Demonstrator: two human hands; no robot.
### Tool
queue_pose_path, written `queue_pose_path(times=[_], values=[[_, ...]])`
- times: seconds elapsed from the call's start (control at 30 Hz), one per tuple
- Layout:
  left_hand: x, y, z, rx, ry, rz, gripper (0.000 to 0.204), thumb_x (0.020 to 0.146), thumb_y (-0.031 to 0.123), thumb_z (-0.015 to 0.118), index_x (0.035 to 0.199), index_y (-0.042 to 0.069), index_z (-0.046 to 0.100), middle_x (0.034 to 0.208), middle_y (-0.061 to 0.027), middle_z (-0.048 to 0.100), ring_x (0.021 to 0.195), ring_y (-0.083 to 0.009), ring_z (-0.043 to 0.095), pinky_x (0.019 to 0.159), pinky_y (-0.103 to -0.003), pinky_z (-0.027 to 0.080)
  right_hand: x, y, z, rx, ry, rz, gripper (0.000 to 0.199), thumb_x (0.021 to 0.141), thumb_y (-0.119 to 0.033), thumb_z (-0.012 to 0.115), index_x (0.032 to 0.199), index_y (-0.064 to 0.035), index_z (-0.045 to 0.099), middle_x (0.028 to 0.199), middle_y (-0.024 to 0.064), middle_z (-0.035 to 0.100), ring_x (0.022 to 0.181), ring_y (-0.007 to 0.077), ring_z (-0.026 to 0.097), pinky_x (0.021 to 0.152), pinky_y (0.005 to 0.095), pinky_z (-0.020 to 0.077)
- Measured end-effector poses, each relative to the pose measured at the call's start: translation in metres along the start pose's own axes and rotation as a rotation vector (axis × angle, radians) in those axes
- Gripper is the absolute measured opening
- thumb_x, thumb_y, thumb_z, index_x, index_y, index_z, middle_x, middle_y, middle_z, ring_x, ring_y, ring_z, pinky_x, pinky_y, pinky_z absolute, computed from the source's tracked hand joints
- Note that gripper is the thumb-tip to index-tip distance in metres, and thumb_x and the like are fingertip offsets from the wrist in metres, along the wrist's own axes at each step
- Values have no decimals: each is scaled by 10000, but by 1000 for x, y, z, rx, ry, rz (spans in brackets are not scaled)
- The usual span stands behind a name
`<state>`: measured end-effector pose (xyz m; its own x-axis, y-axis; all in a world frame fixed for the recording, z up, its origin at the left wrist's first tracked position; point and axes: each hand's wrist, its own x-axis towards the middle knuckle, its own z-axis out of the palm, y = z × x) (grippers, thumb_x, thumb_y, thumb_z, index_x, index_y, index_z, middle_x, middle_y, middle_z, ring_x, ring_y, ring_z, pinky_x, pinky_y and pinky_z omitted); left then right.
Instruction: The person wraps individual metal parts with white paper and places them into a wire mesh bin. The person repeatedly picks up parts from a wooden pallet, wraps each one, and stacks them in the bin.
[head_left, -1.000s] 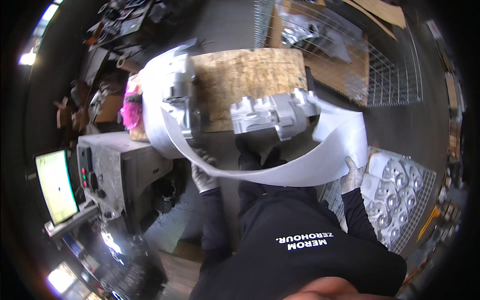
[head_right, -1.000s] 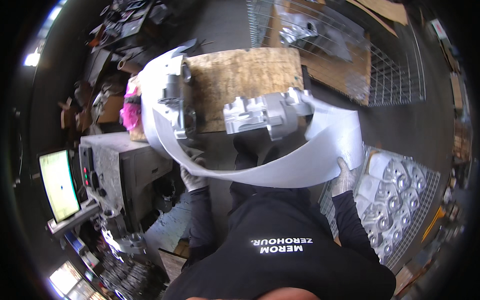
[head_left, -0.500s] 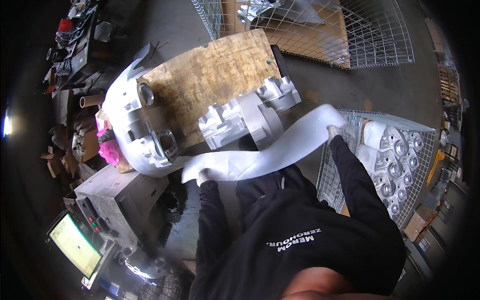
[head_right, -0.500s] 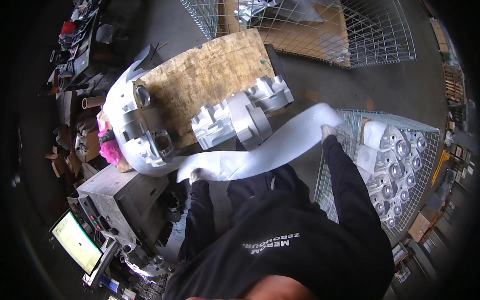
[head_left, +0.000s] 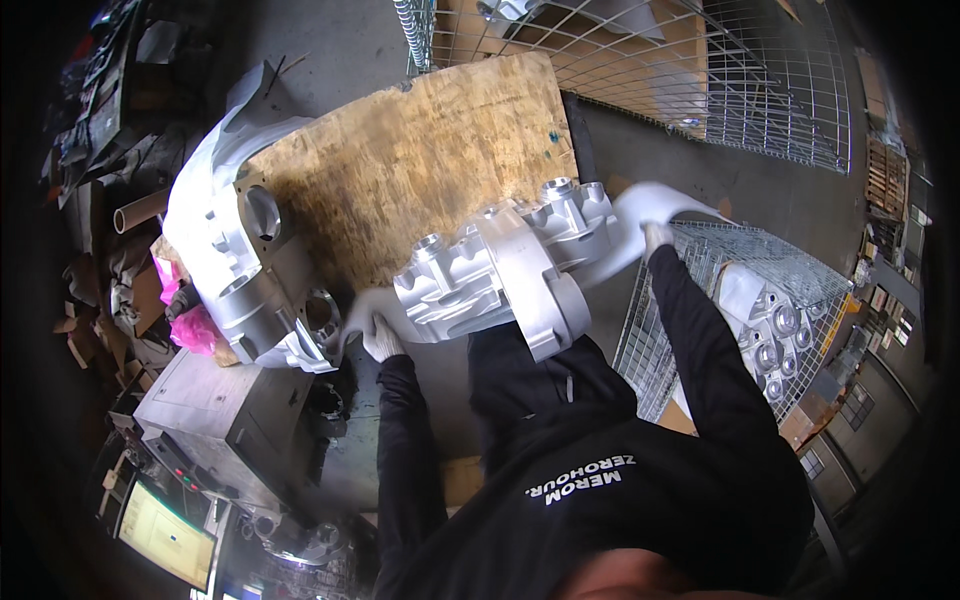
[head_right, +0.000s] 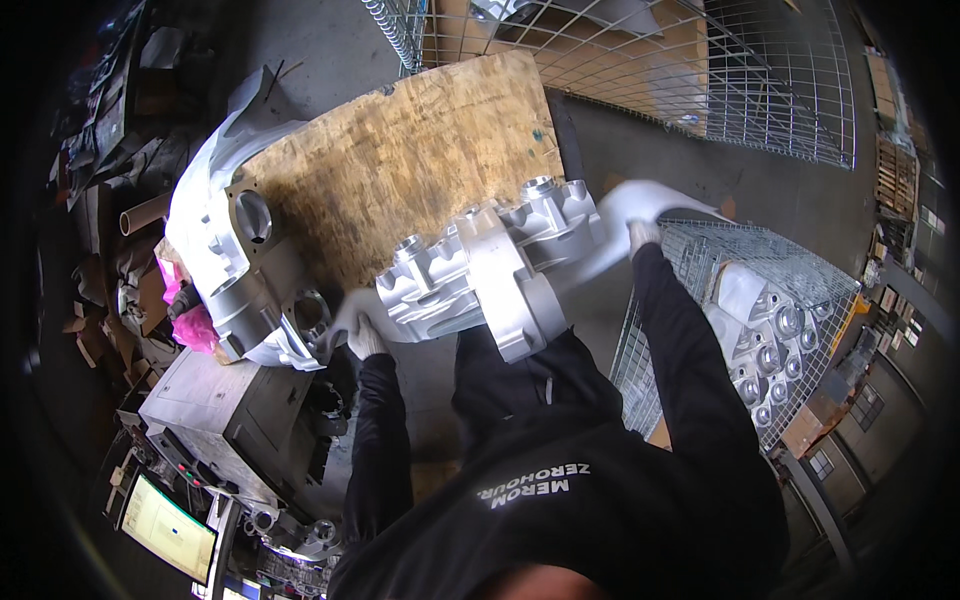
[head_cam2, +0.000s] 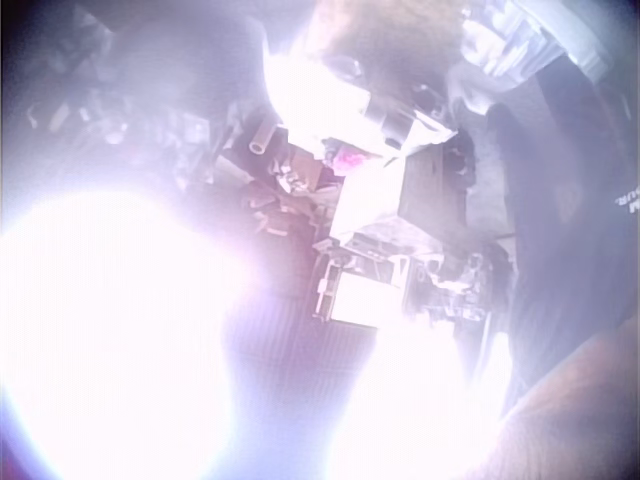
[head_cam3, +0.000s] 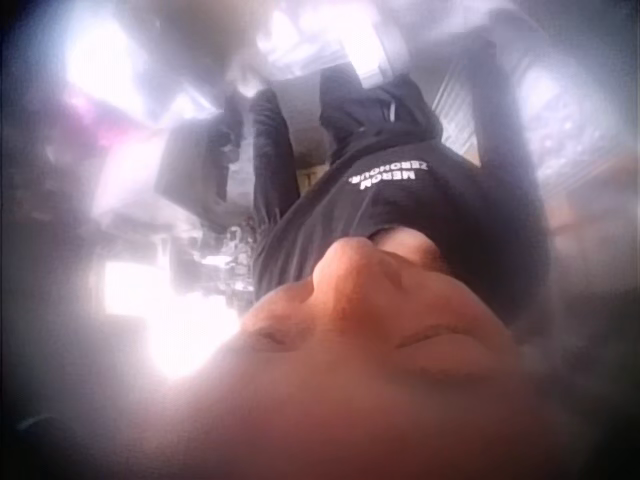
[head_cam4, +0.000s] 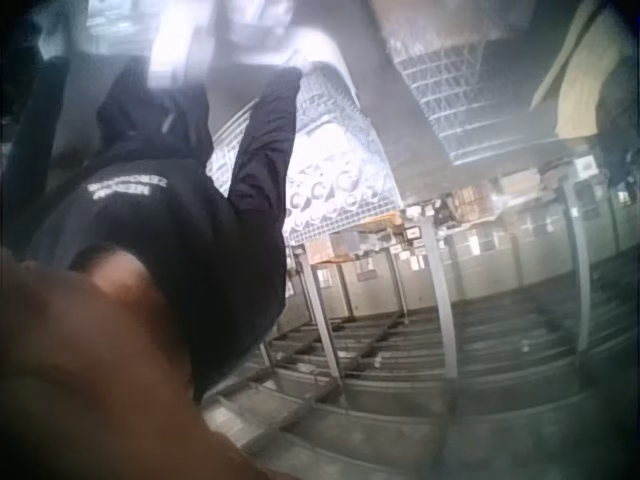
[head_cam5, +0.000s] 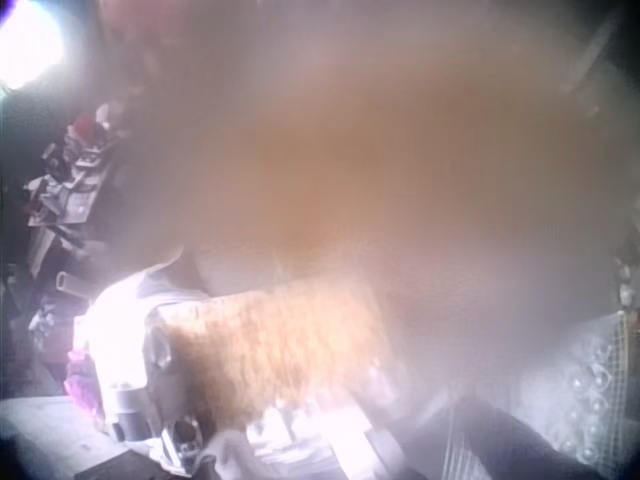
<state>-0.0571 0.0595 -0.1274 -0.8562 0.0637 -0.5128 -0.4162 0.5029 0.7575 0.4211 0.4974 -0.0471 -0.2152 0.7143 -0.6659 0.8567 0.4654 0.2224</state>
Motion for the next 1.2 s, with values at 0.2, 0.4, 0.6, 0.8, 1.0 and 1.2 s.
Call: queue_pose_path(times=[0.2,0.4,0.6,0.8,1.0,1.2], values=[[4,134,68,68,-587,-249,345,993,197,530,1287,25,586,900,-33,664,649,-34,511,559,-183,380,86,-86,-118,1243,-184,25,379,883,-205,623,1227,-46,647,1089,96,692,1005,179,630,885,322,478],[24,155,106,307,-734,-82,339,1034,274,509,1257,35,598,747,-12,635,522,-84,537,455,-237,426,85,-183,-173,511,-316,-312,393,878,-244,603,1265,-194,647,1183,116,690,1078,277,655,916,353,512],[16,159,123,667,-750,184,431,966,386,556,1215,45,642,1013,-228,701,988,-354,684,860,-397,511,67,-220,-178,287,-528,-585,468,831,-119,658,1290,-206,628,1158,138,691,1077,240,656,838,332,529],[-1,188,147,781,-440,395,396,979,365,481,1139,54,666,935,-254,683,903,-424,666,772,-475,521,60,-254,-167,347,-389,-763,394,881,-286,638,1272,-239,637,1169,138,684,1078,318,649,932,408,502],[-37,197,149,745,-677,542,358,896,247,577,1231,146,651,1116,-168,674,1081,-316,630,936,-407,485,60,-255,-166,284,-473,-751,406,868,-323,613,1256,-214,658,1196,141,679,1128,307,633,978,403,482],[-48,221,148,1052,-871,697,659,852,316,577,1476,184,410,1351,-204,545,1266,-378,501,1086,-481,377,50,-265,-179,301,-535,-693,476,848,-339,591,1295,-185,641,1260,134,655,1162,308,615,1016,397,457]])
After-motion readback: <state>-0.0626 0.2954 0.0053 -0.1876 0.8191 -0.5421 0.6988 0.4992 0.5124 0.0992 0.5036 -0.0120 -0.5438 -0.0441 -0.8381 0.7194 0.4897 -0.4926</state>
